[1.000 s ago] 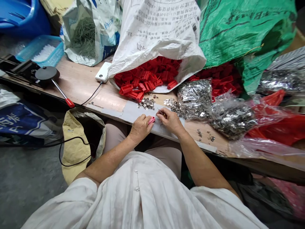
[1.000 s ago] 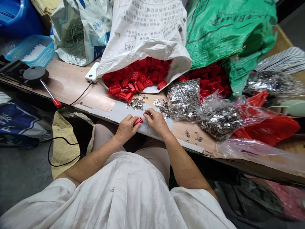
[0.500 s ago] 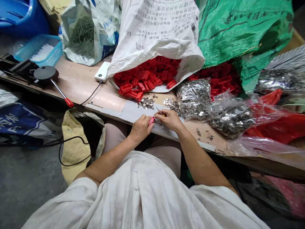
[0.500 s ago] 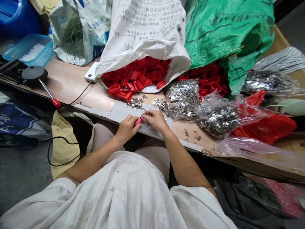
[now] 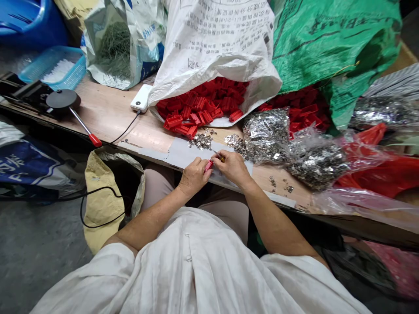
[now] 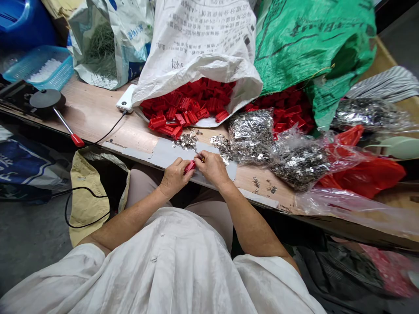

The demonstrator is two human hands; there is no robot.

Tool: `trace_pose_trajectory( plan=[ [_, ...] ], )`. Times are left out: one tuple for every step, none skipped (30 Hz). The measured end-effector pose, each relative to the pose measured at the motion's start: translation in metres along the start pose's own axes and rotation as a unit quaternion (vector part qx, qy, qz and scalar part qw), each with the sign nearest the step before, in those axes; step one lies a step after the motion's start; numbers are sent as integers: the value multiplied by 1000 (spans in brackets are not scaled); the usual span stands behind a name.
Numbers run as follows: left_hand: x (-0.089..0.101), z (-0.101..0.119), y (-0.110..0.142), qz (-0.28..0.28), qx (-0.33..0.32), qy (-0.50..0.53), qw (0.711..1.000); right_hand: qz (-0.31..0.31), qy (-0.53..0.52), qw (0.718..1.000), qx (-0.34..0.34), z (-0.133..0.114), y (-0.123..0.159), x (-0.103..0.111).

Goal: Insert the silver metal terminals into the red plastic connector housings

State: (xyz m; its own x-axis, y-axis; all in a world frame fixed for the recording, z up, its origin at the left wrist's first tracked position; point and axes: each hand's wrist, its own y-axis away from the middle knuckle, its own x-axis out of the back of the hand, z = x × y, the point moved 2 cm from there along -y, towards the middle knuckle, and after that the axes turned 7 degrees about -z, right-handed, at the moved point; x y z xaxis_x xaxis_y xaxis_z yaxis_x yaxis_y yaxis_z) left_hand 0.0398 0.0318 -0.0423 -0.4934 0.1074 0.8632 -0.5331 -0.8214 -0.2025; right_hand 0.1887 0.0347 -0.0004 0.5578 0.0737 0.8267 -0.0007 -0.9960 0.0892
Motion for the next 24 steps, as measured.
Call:
trace_pose_trajectory(
  plan=[
    [0, 0, 0, 2, -2, 5, 1000, 6, 28, 1000, 6, -2, 1, -2],
    [-1, 0, 0, 5, -6, 11, 1000, 12, 57, 998, 13, -4, 3, -3],
    [-1, 0, 1, 11, -12, 20, 1000, 16, 83, 996, 21, -5, 4, -5],
    [-2, 0, 1, 19, -21, 29, 999, 19, 101, 994, 29, -6, 4, -6],
    [-2, -1, 2, 28, -31, 37, 998, 20, 109, 993, 34, -6, 5, -7],
    [-2, -1, 4, 36, -41, 42, 998, 18, 103, 994, 37, -6, 5, -8],
    [-2, -1, 5, 40, -50, 43, 997, 13, 87, 995, 37, -4, 5, -7],
    [-1, -2, 7, 41, -57, 39, 997, 4, 61, 997, 37, -2, 6, -6],
    [0, -3, 8, 37, -62, 33, 997, -10, 28, 999, 40, 0, 6, -5],
    [1, -3, 10, 32, -66, 26, 997, -24, -7, 999, 44, 3, 7, -3],
    [3, -4, 11, 25, -69, 19, 997, -37, -39, 997, 48, 5, 8, -1],
    [5, -5, 12, 18, -71, 11, 997, -48, -64, 996, 50, 8, 9, 0],
    [6, -6, 12, 12, -73, 5, 997, -57, -78, 994, 52, 11, 11, 1],
    [8, -7, 13, 7, -74, -2, 997, -66, -81, 993, 53, 13, 12, 2],
    [10, -8, 13, 3, -77, -7, 997, -76, -74, 993, 55, 15, 13, 2],
    [11, -9, 13, 0, -81, -12, 997, -90, -60, 992, 59, 16, 14, 2],
    [12, -10, 12, -4, -85, -15, 996, -106, -42, 991, 65, 17, 15, 1],
    [12, -11, 12, -6, -90, -17, 996, -121, -22, 990, 71, 17, 15, 0],
    [12, -13, 11, -10, -94, -18, 995, -134, -3, 988, 76, 17, 15, -1],
    [13, -14, 10, -15, -99, -17, 995, -143, 15, 986, 80, 17, 14, -2],
    [13, -16, 9, -20, -103, -17, 994, -151, 30, 985, 82, 17, 13, -3],
    [13, -19, 8, -24, -107, -16, 994, -158, 40, 983, 84, 16, 12, -3],
    [14, -21, 8, -27, -112, -16, 993, -164, 46, 981, 87, 16, 11, -3],
    [14, -23, 7, -30, -117, -15, 993, -171, 50, 980, 89, 16, 10, -3]
  ],
)
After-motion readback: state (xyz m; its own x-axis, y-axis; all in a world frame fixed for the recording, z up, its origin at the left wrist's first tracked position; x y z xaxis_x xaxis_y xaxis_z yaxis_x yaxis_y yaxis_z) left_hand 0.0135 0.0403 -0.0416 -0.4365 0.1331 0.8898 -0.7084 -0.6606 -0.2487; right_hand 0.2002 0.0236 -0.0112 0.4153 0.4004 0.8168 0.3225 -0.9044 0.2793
